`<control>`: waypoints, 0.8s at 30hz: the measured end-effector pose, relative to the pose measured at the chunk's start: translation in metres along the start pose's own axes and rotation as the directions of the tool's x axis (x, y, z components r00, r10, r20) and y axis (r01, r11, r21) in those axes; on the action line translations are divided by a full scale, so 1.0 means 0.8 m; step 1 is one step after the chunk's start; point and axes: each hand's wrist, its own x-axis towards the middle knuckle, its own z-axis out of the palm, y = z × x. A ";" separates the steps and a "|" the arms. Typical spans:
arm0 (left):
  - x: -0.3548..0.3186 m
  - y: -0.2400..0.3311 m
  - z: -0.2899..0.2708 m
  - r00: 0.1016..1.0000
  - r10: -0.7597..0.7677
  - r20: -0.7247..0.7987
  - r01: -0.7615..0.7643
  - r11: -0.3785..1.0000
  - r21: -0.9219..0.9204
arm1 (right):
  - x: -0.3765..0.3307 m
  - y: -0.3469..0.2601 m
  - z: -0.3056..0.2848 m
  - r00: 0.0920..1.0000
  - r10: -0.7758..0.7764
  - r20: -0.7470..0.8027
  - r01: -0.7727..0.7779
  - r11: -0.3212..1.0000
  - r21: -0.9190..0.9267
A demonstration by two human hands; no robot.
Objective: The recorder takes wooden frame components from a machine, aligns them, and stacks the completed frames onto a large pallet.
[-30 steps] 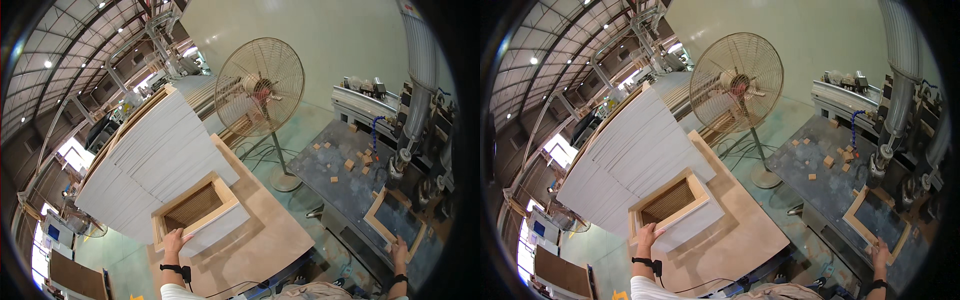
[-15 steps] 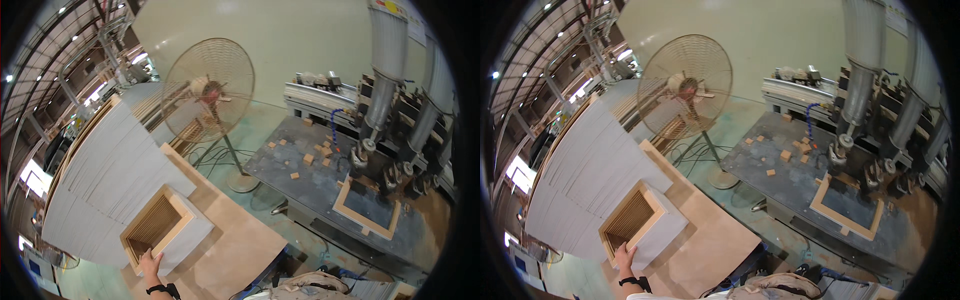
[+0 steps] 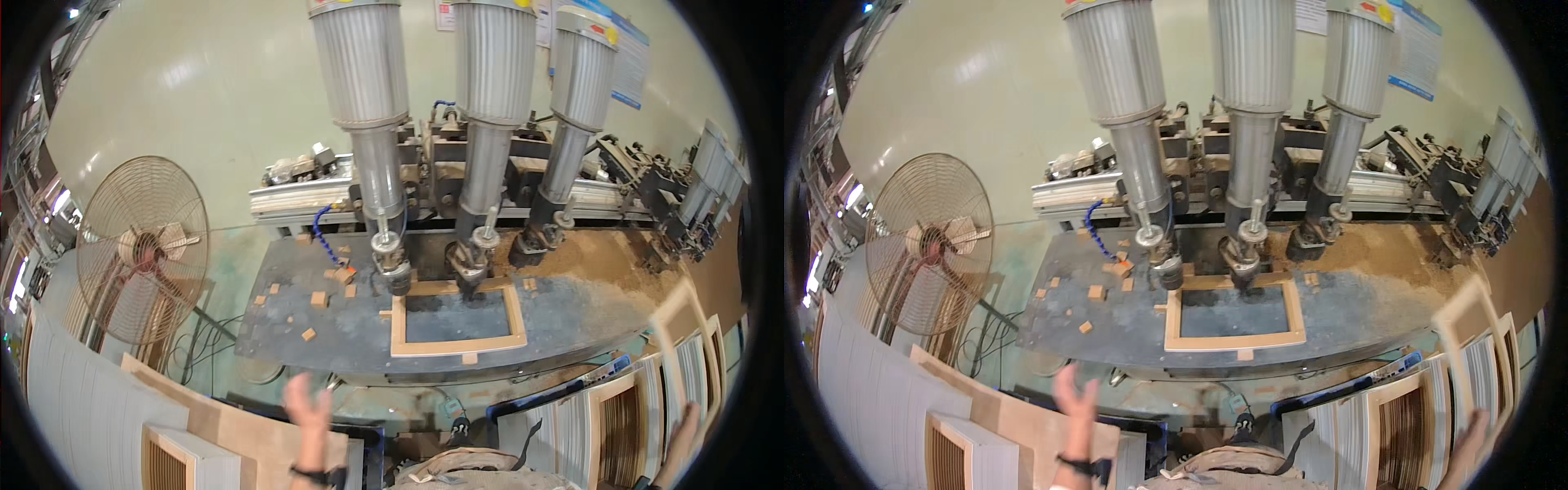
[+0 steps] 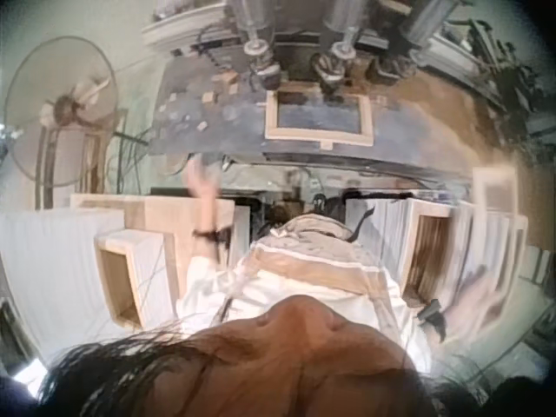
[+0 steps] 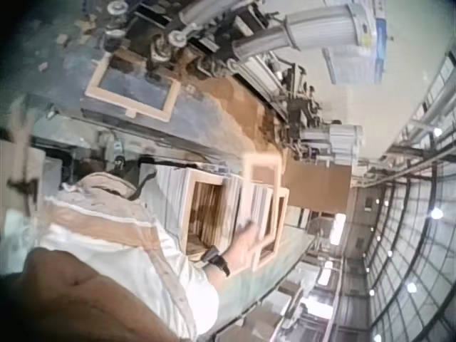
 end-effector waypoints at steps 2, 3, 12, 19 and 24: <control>0.022 0.057 0.149 0.882 0.241 0.404 -0.253 0.967 -0.024 | 0.032 0.031 -0.005 0.467 -0.432 0.772 0.881 0.147 -0.450; 0.023 0.073 0.211 0.761 0.354 0.543 -0.318 0.934 -0.163 | -0.003 0.016 0.032 0.363 -0.402 0.841 0.932 0.158 -0.326; -0.094 0.046 0.359 0.528 0.440 0.726 -0.781 0.588 0.211 | -0.137 0.115 0.335 -0.497 -0.099 0.862 0.841 0.189 0.506; -0.124 0.063 0.205 0.215 0.413 0.885 -0.568 0.790 -0.231 | -0.195 0.323 0.462 -0.502 -0.266 0.823 0.805 0.204 0.557; -0.089 0.092 0.032 0.181 0.259 0.949 -0.529 0.839 -0.128 | -0.227 0.389 0.516 -0.456 -0.360 0.814 0.788 0.262 0.557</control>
